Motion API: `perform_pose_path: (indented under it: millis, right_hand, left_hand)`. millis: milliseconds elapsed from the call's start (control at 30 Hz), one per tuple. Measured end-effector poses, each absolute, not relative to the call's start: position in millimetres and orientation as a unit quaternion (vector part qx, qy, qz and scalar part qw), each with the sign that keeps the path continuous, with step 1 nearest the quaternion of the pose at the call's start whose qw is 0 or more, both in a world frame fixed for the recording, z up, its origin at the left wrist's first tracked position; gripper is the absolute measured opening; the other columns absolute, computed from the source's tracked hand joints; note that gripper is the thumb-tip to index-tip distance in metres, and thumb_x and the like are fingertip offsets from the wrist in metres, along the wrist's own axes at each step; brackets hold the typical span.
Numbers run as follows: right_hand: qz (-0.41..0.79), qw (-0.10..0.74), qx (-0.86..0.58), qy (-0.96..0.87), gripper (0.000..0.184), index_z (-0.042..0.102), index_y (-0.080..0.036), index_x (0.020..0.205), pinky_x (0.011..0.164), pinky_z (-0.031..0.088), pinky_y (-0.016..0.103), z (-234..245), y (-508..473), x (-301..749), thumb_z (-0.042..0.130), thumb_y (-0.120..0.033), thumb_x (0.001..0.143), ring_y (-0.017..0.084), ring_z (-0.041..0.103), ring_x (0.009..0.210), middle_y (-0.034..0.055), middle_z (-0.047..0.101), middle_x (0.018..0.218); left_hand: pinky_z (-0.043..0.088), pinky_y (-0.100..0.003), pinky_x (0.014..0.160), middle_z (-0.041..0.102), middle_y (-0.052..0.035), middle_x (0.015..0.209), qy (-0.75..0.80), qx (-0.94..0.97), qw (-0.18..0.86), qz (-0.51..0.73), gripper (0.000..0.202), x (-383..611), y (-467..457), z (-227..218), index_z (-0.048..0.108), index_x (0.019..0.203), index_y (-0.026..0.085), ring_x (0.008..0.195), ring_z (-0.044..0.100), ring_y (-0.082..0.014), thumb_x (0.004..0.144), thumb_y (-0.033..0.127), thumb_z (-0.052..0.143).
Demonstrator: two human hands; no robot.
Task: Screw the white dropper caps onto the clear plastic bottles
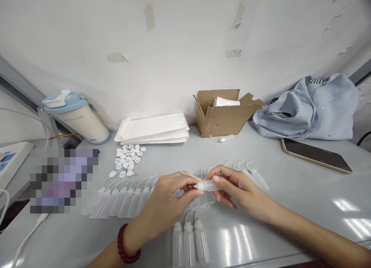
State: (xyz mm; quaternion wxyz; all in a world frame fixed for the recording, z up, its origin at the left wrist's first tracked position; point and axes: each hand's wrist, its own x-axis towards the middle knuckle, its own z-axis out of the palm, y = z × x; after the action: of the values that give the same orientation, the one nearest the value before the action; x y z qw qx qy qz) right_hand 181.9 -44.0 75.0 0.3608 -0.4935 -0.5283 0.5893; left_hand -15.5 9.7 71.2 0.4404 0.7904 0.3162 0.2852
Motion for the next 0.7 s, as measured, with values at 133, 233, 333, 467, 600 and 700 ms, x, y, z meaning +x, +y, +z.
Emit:
perform_pose_path:
  millis: [133, 233, 333, 467, 600, 700]
  right_hand:
    - [0.638, 0.373, -0.476, -0.476, 0.039, 0.05, -0.017, 0.091, 0.039, 0.031, 0.019, 72, -42, 182, 0.049, -0.056, 0.087, 0.006, 0.038, 0.041, -0.0053, 0.051, 0.061]
    - [0.633, 0.386, -0.476, -0.474, 0.038, 0.051, -0.017, 0.091, 0.039, 0.031, 0.019, 71, -42, 182, 0.051, -0.055, 0.086, 0.005, 0.039, 0.042, -0.0048, 0.052, 0.062]
    - [0.61, 0.393, -0.484, -0.49, 0.04, 0.052, -0.017, 0.093, 0.039, 0.032, 0.019, 70, -41, 182, 0.05, -0.056, 0.087, 0.005, 0.04, 0.043, -0.0041, 0.053, 0.064]
    - [0.587, 0.394, -0.491, -0.51, 0.037, 0.051, -0.017, 0.093, 0.04, 0.031, 0.018, 68, -43, 180, 0.049, -0.053, 0.089, 0.005, 0.04, 0.043, -0.0046, 0.053, 0.063]
    - [0.583, 0.39, -0.498, -0.51, 0.036, 0.051, -0.017, 0.092, 0.038, 0.029, 0.018, 67, -45, 180, 0.048, -0.053, 0.09, 0.005, 0.039, 0.041, -0.0053, 0.052, 0.061]
    - [0.589, 0.387, -0.506, -0.498, 0.034, 0.05, -0.017, 0.089, 0.037, 0.029, 0.017, 68, -44, 180, 0.047, -0.052, 0.09, 0.004, 0.038, 0.039, -0.0058, 0.052, 0.059]
  left_hand:
    - [0.047, -0.024, 0.066, 0.068, -0.0013, 0.077, 0.293, 0.811, 0.397, 0.315, 0.01, -15, 9, 70, 0.069, 0.088, 0.019, 0.069, 0.059, -0.0133, 0.084, 0.016, 0.061]
    - [0.049, -0.023, 0.07, 0.068, -0.0005, 0.083, 0.309, 0.793, 0.431, 0.3, 0.009, -14, 9, 72, 0.069, 0.089, 0.021, 0.073, 0.061, -0.0131, 0.083, 0.02, 0.063]
    - [0.05, -0.023, 0.068, 0.069, -0.0012, 0.088, 0.349, 0.753, 0.488, 0.27, 0.015, -15, 10, 74, 0.069, 0.091, 0.021, 0.076, 0.063, -0.0136, 0.087, 0.031, 0.059]
    - [0.046, -0.02, 0.054, 0.064, 0.0007, 0.063, 0.38, 0.721, 0.543, 0.204, 0.032, -15, 11, 75, 0.068, 0.077, 0.017, 0.059, 0.06, -0.0114, 0.091, 0.039, 0.05]
    - [0.048, -0.02, 0.054, 0.063, 0.0022, 0.06, 0.363, 0.729, 0.543, 0.203, 0.023, -13, 9, 72, 0.066, 0.077, 0.017, 0.057, 0.06, -0.0109, 0.089, 0.032, 0.053]
    - [0.051, -0.022, 0.062, 0.069, 0.0001, 0.076, 0.325, 0.779, 0.45, 0.292, 0.007, -11, 6, 64, 0.066, 0.086, 0.018, 0.066, 0.064, -0.0119, 0.085, 0.019, 0.059]
